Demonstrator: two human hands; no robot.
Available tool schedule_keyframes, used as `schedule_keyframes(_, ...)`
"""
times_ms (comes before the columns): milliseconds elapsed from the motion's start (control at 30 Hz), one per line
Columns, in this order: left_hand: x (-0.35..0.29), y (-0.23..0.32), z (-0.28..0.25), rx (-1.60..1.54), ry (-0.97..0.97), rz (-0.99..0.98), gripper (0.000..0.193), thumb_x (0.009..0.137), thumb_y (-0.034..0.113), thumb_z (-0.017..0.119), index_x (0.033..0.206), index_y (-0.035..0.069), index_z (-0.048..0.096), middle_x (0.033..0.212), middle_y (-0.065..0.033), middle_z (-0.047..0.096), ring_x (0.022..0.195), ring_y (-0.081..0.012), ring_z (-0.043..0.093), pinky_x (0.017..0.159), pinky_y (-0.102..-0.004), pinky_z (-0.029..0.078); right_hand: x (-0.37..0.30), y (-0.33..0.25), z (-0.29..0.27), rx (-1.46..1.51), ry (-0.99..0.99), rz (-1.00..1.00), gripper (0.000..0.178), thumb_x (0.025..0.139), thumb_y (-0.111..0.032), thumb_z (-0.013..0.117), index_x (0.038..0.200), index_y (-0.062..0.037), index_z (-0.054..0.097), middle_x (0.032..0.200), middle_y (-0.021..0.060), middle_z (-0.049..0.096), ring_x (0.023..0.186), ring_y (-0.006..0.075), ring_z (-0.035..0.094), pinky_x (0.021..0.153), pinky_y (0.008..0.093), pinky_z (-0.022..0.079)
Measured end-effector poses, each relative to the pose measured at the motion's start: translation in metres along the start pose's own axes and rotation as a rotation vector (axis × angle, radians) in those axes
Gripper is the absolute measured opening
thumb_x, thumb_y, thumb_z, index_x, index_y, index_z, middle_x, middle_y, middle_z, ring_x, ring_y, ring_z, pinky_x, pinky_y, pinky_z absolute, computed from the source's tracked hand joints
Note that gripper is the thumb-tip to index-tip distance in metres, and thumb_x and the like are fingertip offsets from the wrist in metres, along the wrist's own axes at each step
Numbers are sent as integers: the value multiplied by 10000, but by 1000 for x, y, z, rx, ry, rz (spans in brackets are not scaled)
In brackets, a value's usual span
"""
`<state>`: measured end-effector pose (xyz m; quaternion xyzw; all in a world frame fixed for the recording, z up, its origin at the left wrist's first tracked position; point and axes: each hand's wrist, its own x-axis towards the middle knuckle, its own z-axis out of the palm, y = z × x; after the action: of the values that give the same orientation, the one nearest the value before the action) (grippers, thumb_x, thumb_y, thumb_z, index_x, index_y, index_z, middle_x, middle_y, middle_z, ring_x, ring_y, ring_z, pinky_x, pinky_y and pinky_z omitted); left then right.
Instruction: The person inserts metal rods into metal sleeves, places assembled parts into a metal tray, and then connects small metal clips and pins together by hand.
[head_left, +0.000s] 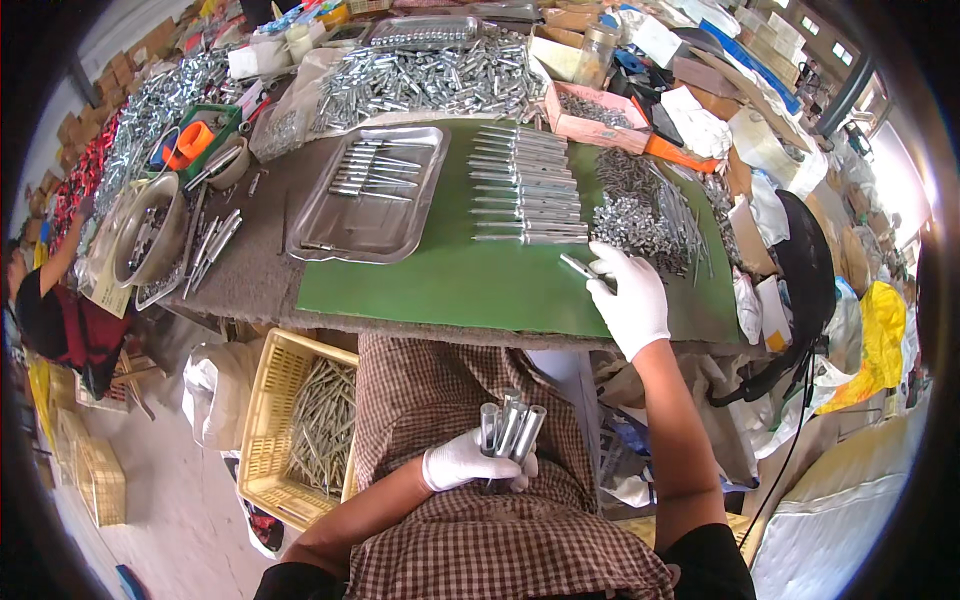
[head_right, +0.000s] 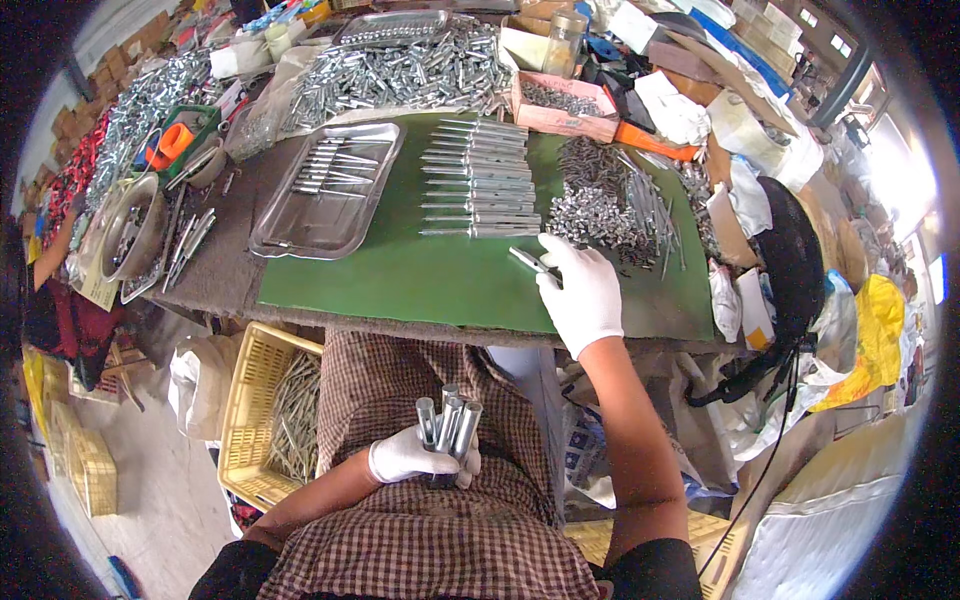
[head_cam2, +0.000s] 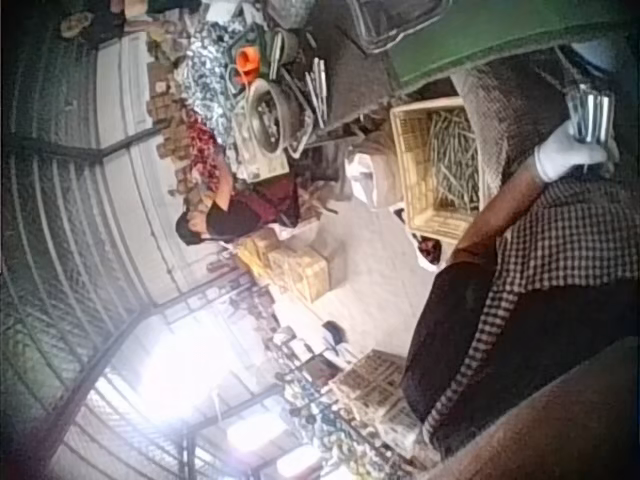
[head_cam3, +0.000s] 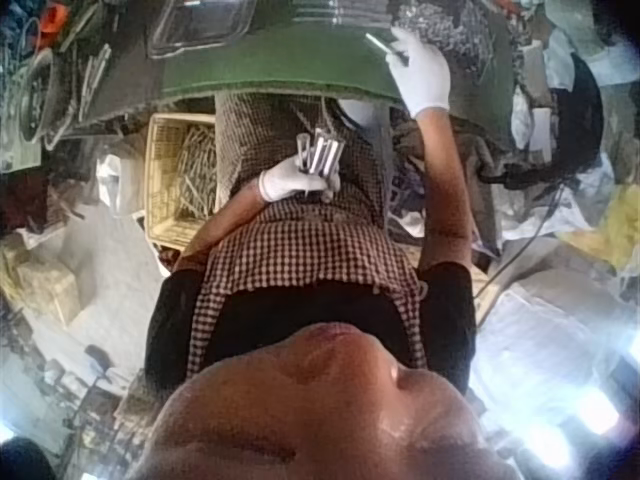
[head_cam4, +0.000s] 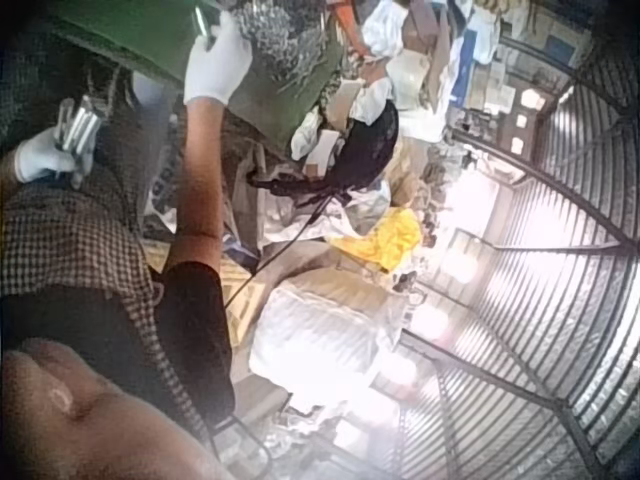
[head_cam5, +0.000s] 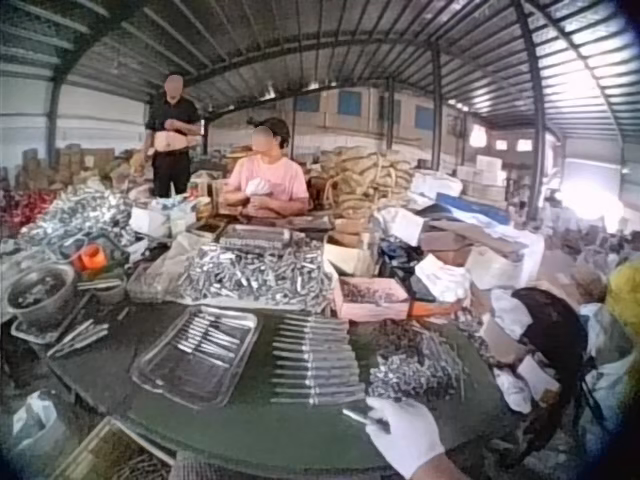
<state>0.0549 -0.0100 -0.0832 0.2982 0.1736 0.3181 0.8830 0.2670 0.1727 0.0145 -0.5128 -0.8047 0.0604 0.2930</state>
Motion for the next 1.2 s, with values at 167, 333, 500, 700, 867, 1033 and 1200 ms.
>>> schedule_keyframes(167,0,0,2,7,8,14,319,848,98,661,1134,22,542,1002,-104,649,856,-179,651,791,-334,539,-4,0,5,19,81,-58,346,734,-39,636,1072,-107,623,845,64,693,766,276,615,720,389,490)
schedule_keyframes(333,-1,1,4,7,1,21,290,848,97,658,1109,20,556,998,-104,650,852,-168,649,795,-327,539,-6,-1,5,41,83,-54,337,735,-38,624,1064,-109,627,850,61,695,772,278,616,722,384,490)
schedule_keyframes(500,-3,-3,0,16,-13,10,354,843,113,676,1145,26,513,1016,-118,641,862,-184,647,794,-340,531,-5,-5,3,45,29,7,347,732,-48,635,1073,-112,626,857,53,694,802,277,614,751,382,482)
schedule_keyframes(700,-3,-7,-2,20,-40,17,416,833,127,696,1172,33,475,1025,-126,634,866,-198,647,788,-353,526,-4,-9,2,27,4,10,355,730,-57,650,1080,-108,624,867,49,691,812,271,610,754,384,479)
schedule_keyframes(867,-3,-5,1,-5,-36,34,301,853,90,658,1120,23,538,1006,-102,643,864,-161,644,801,-315,533,-4,-7,4,50,-5,22,369,731,-53,653,1094,-111,621,856,45,684,811,263,609,755,378,479)
schedule_keyframes(1033,-3,-5,1,16,-47,15,412,836,130,694,1170,31,474,1022,-124,637,861,-198,646,788,-352,525,-5,-6,7,71,-2,38,383,734,-53,658,1110,-110,613,862,57,671,802,254,617,746,370,485)
schedule_keyframes(1200,-4,-6,1,7,-56,29,302,850,96,665,1113,18,540,1005,-101,644,855,-159,645,797,-302,530,-6,-6,7,62,-27,116,441,729,-37,682,1160,-77,596,915,84,661,754,187,635,714,302,506)
